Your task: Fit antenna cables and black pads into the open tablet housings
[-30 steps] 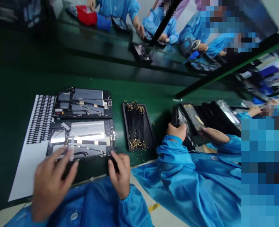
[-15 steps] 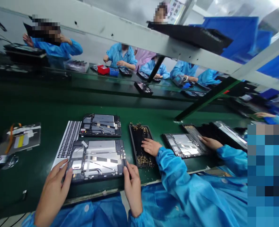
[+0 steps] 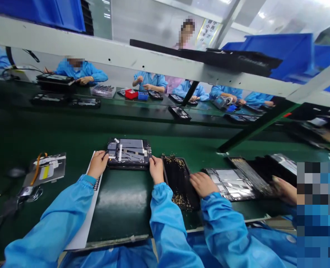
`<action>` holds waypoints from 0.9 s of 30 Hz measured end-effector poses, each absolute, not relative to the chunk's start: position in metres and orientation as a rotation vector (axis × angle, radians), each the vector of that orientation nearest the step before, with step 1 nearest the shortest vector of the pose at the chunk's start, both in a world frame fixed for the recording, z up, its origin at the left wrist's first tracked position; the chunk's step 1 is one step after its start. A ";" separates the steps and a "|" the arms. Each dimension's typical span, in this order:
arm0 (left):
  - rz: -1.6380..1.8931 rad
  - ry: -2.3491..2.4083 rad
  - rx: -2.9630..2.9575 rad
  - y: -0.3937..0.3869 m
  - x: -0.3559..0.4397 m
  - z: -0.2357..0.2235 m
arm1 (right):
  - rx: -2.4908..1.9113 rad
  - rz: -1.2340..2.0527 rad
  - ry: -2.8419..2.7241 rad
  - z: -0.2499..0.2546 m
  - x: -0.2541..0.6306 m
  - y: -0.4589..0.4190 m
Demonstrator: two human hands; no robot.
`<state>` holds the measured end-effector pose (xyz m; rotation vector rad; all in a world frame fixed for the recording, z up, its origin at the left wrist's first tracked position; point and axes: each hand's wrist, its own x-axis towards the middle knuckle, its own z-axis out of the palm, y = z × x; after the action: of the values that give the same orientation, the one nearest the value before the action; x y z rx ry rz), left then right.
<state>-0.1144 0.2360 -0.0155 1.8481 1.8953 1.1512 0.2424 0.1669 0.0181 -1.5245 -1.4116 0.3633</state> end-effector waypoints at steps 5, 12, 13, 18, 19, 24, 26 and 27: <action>1.091 1.850 1.808 0.229 -0.121 -0.030 | -1.596 0.429 -1.462 -0.024 0.209 0.205; 1.037 1.801 1.736 0.204 -0.119 -0.004 | -1.642 0.372 -1.463 -0.040 0.179 0.214; 1.043 1.790 1.736 0.189 -0.124 0.003 | -1.630 0.345 -1.461 -0.036 0.178 0.205; 1.081 1.805 1.803 0.076 -0.157 0.019 | -1.485 0.359 -1.582 -0.019 0.139 0.131; 1.033 1.846 1.880 0.056 -0.162 0.014 | -1.433 0.423 -1.655 -0.018 0.123 0.115; 0.769 1.938 2.101 -0.006 -0.161 -0.024 | -1.064 0.767 -2.088 -0.014 0.039 0.067; 0.766 1.966 2.089 -0.013 -0.157 -0.028 | -1.017 0.754 -2.202 -0.015 0.018 0.065; 0.776 1.972 2.073 -0.013 -0.157 -0.028 | -1.021 0.737 -2.239 -0.016 0.011 0.066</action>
<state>-0.1571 -0.0134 -0.0277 2.0734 1.9724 0.7757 0.0113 0.0661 -0.0157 -1.0207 -2.2392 0.7368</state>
